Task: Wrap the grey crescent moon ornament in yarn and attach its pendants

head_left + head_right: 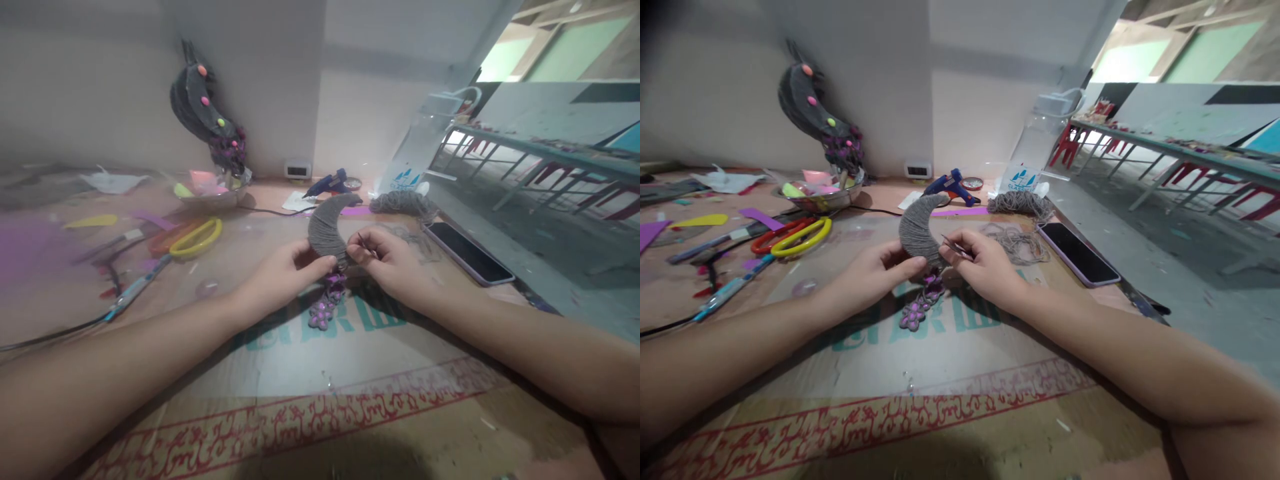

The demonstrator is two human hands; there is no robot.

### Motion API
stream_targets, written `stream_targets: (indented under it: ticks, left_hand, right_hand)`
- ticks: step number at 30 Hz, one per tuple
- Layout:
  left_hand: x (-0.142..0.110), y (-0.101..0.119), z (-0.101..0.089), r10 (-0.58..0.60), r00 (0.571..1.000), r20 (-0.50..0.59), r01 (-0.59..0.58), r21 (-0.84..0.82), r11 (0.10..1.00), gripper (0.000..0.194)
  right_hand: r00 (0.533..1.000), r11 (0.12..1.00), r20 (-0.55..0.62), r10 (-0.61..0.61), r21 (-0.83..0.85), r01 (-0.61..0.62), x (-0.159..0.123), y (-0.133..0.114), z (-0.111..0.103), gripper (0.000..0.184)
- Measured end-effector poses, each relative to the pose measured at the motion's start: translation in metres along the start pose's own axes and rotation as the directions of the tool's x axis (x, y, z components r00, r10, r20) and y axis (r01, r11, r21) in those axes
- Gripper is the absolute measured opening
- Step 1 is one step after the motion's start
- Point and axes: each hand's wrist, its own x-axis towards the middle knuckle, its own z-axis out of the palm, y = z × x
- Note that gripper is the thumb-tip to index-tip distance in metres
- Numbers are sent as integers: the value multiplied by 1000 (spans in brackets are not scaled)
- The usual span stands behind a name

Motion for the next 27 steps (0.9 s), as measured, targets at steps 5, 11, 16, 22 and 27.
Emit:
stream_targets:
  ticks: [5,11,16,22,27]
  left_hand:
    - [-2,4,-3,-66,996,-65,72,97,993,33]
    - [0,0,-1,-39,999,-22,40,70,997,27]
    - [1,-3,-2,-44,999,-7,45,45,998,23]
    - [0,1,-2,-61,998,-24,63,55,997,27]
    - [-1,3,-2,-76,997,-5,76,22,997,26]
  right_hand:
    - [999,1000,23,-22,-11,22,-2,-1,0,15]
    - [1000,1000,11,14,-13,-14,0,1,-1,17]
    - [999,999,9,47,23,-47,2,2,-1,19]
    - [998,994,15,59,86,-60,2,0,-1,20]
    - [993,987,110,40,154,-56,1,2,0,25]
